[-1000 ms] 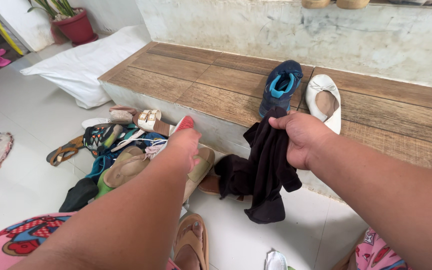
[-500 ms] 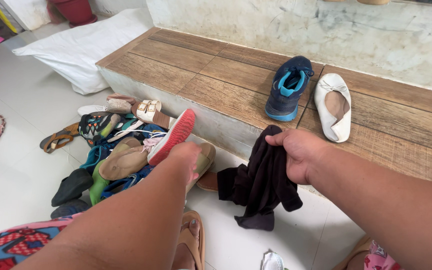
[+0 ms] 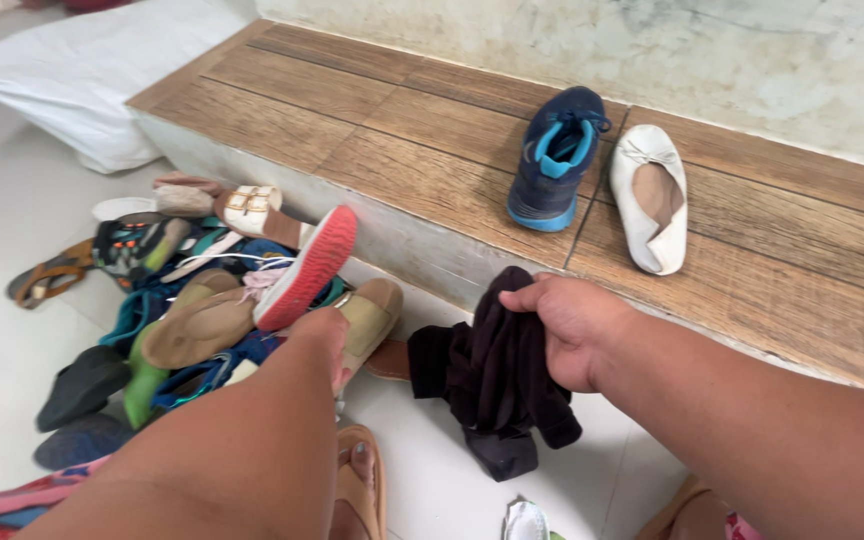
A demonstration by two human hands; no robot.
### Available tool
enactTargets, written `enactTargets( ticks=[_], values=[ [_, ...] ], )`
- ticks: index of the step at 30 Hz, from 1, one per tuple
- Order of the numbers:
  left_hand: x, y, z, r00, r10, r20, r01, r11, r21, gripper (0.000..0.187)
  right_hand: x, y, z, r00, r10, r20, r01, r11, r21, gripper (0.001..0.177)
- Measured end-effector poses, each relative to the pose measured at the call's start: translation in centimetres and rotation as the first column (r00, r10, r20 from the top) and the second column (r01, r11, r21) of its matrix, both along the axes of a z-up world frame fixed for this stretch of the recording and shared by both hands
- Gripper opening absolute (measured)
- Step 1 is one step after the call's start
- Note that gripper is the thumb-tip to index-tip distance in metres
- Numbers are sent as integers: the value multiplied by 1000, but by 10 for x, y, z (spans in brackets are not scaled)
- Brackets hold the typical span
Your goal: The person wipes a blue sneaker with a dark cloth, then places it on a stair. They pick up and wipe a pair of black shoes and a pair of beige shoes, placing them on the stairs. Finally, they wipe a beige slide sandal with the cloth.
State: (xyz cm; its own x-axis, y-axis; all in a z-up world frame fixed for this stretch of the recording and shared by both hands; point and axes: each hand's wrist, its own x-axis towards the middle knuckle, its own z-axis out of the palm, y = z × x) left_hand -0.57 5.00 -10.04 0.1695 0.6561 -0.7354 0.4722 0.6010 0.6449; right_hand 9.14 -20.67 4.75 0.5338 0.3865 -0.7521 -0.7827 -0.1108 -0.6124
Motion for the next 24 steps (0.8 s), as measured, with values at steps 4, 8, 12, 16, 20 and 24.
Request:
enactTargets(
  ticks=[4, 8, 12, 16, 20, 24],
  values=[
    [13, 12, -17, 997, 27, 71, -24, 999, -38, 56, 2, -4, 9, 1000, 17, -8, -17, 997, 69, 49],
    [16, 23, -32, 991, 62, 116, -54, 996, -71, 63, 3, -8, 11, 1000, -20, -9, 20, 1000, -9, 46],
    [16, 33, -39, 984, 117, 134, -106, 991, -82, 73, 6, -7, 6, 999, 52, 0, -52, 998, 31, 31],
    [17, 37, -46, 987, 114, 113, -99, 987, -126, 70, 7, -4, 1, 995, 95, 14, -96, 994, 43, 28],
    [15, 35, -54, 988, 66, 138, -44, 987, -157, 67, 6, -4, 0, 997, 79, -20, -79, 997, 16, 30],
    [15, 28, -58, 983, 110, 145, -85, 982, -172, 59, 7, -6, 3, 999, 16, -49, -19, 999, -51, 39]
  ],
)
